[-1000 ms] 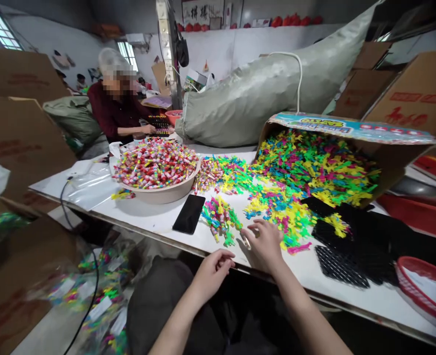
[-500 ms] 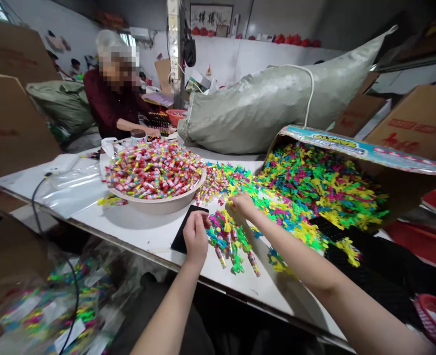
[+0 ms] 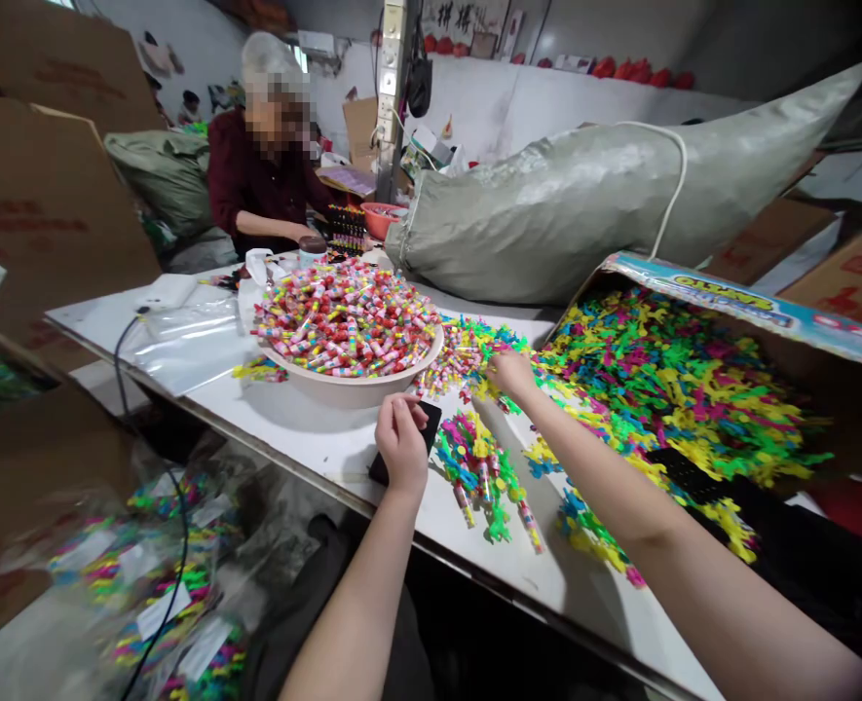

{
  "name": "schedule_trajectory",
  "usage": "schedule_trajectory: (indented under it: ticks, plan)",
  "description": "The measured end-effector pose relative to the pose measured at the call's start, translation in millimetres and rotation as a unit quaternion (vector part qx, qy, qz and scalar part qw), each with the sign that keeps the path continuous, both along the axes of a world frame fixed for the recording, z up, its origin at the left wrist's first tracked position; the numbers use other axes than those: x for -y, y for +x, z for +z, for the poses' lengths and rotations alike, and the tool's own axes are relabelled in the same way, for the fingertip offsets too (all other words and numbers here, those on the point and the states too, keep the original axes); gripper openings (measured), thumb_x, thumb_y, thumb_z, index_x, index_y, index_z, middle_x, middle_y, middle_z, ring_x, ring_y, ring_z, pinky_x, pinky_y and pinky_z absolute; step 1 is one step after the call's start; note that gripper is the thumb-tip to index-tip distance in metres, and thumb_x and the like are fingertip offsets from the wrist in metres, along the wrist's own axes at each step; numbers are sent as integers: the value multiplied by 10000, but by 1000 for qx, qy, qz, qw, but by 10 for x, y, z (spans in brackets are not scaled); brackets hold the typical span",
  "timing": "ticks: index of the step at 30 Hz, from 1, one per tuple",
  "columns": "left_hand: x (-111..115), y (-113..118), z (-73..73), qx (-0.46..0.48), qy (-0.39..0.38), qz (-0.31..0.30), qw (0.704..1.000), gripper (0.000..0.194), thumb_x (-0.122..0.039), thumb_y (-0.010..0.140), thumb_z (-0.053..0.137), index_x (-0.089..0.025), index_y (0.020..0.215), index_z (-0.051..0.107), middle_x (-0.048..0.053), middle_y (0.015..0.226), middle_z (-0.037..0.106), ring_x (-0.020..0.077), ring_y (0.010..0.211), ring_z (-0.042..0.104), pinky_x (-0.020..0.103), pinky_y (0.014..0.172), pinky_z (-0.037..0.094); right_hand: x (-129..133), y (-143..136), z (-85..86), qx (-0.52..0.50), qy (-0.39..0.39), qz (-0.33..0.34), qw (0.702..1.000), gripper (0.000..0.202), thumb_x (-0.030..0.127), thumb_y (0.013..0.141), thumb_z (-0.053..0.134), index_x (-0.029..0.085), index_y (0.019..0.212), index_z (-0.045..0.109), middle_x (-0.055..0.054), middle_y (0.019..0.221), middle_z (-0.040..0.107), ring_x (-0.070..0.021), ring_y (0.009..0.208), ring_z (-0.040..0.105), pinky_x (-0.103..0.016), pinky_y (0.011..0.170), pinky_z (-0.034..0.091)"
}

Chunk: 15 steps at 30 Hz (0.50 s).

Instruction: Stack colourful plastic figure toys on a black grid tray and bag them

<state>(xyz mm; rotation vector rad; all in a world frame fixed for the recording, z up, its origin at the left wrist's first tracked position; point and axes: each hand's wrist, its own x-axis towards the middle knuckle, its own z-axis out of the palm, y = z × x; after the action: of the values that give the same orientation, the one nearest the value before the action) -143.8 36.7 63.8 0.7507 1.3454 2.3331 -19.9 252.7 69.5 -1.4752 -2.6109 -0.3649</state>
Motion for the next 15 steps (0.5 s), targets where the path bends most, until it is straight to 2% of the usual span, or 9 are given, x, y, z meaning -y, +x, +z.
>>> schedule_trajectory:
  ticks: [4,7,9,12,15]
  plan:
    - [-23,-35,-10,6,7,-4,1000,292,-372,876,349,-164,762,518,-27,556,480,74,508,463,182,504,391,-12,139,222,-2,-32,-67,997,186,315,753,566,182,818,680,-101,884,647,-252,884,551,-364,780,334]
    - [-48,-42,-27,3,12,-4,1000,293,-373,874,353,-164,753,518,-31,553,475,72,503,454,181,497,384,-3,321,419,-25,-55,-115,992,263,421,741,570,202,825,688,-91,865,655,-251,852,563,-352,753,354]
    - [-60,-30,-42,-2,15,-7,1000,293,-377,872,357,-164,753,518,-33,550,473,73,501,452,183,493,381,39,450,492,-59,-77,-120,988,323,477,727,571,197,840,685,-81,846,658,-229,812,570,-316,715,373]
    - [-69,3,-65,-6,18,-11,1000,293,-384,869,362,-163,760,521,-35,548,476,73,498,454,183,495,382,167,617,461,-95,-126,-97,983,387,525,717,564,173,827,684,-69,754,656,-186,700,570,-262,621,385]
    - [-71,27,-75,-6,14,-12,1000,297,-390,864,368,-161,760,527,-34,548,482,74,502,461,180,495,382,362,733,320,-102,-184,-68,975,404,541,716,557,166,794,686,-60,731,657,-167,648,563,-247,587,386]
